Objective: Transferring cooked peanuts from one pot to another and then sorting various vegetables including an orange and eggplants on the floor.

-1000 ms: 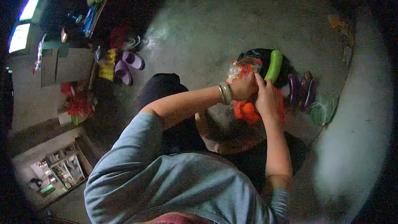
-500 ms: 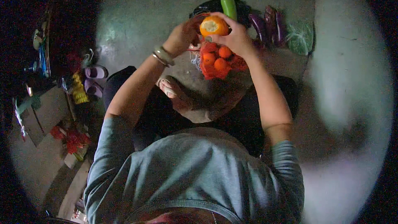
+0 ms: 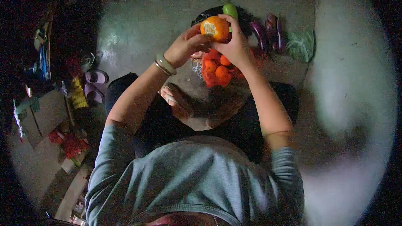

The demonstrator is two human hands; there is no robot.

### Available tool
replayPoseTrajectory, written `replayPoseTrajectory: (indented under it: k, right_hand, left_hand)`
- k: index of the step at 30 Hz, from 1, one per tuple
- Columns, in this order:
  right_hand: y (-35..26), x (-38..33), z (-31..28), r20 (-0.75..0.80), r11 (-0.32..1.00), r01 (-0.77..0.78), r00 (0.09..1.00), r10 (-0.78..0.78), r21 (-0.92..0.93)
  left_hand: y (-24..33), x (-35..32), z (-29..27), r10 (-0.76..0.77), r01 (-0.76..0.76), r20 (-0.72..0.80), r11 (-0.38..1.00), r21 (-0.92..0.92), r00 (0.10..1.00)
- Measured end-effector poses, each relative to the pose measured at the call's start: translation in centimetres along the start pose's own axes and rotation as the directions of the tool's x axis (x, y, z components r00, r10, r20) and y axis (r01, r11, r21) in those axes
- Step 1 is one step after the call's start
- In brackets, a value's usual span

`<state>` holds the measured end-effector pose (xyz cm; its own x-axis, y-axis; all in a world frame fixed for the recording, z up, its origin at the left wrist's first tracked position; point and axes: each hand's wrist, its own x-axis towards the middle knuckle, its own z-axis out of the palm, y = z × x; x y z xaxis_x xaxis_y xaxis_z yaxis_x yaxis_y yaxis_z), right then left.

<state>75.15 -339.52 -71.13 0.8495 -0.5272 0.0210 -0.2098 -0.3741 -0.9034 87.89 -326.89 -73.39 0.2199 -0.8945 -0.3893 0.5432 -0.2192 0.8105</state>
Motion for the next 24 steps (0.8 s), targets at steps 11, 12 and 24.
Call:
replayPoseTrajectory:
  k: [11, 12, 24]
  right_hand:
    - [1.6, -0.8, 0.7, 0.108, 0.995, -0.027, 0.994, 0.017, 0.098]
    - [1.7, -0.9, 1.2, 0.062, 0.999, -0.019, 0.998, 0.017, 0.04]
    - [-0.1, -1.7, 2.9, -0.005, 0.953, 0.107, 0.994, -0.113, -0.282]
  left_hand:
    - [-0.1, -0.7, 0.0, 0.018, -0.023, 0.061, 0.997, 0.075, 0.998]
    - [-0.9, -0.3, -0.1, 0.08, -0.08, 0.01, 0.982, 0.173, 0.997]
    - [-4.8, 1.4, 0.5, -0.038, 0.046, -0.088, 0.995, 0.085, 0.995]
